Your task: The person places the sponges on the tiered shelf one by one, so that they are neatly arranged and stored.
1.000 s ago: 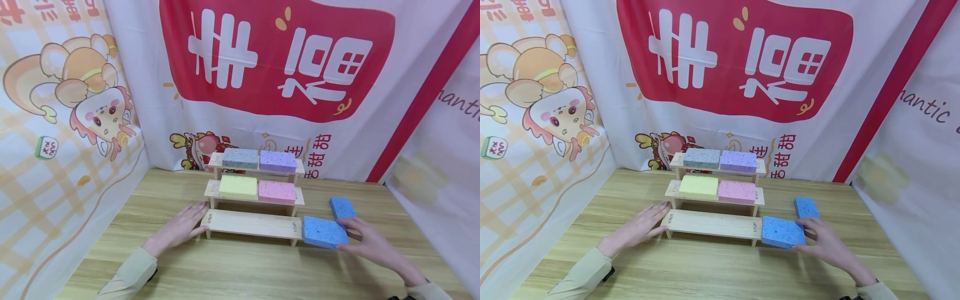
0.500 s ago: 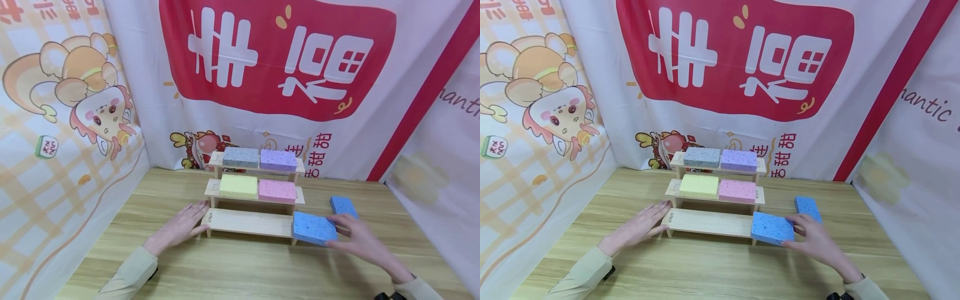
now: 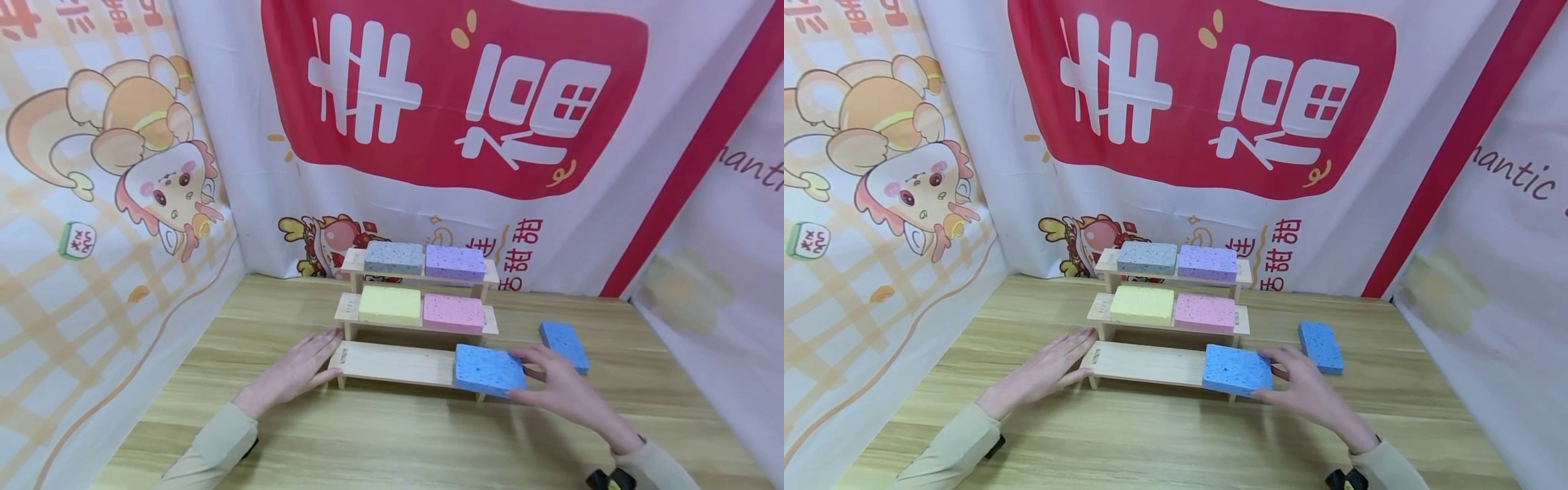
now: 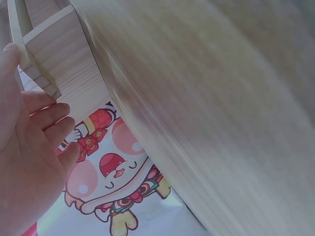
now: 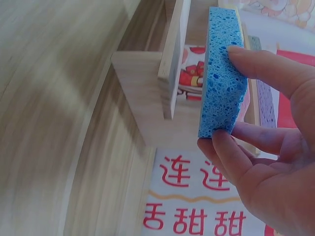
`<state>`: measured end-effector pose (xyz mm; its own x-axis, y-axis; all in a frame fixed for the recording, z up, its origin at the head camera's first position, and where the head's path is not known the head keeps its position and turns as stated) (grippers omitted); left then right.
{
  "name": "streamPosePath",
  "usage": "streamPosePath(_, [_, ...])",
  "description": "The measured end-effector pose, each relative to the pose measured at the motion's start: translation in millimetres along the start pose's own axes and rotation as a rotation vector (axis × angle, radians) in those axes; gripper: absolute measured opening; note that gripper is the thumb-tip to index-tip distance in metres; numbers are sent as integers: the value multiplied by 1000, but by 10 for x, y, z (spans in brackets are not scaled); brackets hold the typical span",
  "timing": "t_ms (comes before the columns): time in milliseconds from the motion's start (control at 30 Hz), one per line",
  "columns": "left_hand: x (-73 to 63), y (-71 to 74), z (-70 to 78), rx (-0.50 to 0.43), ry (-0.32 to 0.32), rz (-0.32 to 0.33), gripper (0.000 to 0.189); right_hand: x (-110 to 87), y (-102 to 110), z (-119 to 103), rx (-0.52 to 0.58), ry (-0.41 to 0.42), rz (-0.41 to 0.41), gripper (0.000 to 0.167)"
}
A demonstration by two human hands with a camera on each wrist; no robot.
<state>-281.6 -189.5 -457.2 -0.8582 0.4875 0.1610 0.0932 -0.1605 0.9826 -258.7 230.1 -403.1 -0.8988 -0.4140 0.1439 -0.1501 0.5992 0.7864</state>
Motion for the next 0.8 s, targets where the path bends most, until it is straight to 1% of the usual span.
streamPosePath(133, [0,-4,2,-2,-1,3,73,68,-57,-76,10,18,-10,70])
streamPosePath(400, [11,-19,-2,13,-6,7,73,186,-209,-240,9,109,5,68])
streamPosePath(667, [2,-19,-8,13,-3,8,73,291,-349,-351,3,109,14,67])
streamPosePath(800, [2,-9,-6,8,-3,10,73,346,-385,-413,-16,131,33,67])
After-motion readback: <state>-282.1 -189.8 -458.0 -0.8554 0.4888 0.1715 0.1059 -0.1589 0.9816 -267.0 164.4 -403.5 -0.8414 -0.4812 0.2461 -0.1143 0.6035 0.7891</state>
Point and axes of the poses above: each hand's wrist, its own x-axis towards the middle knuckle, its own y-axis out of the back of the hand, z = x × y, the point moved 6 cm from there along x, towards the middle knuckle, and after that the axes turned 3 degrees about y, right-handed, at the moved point
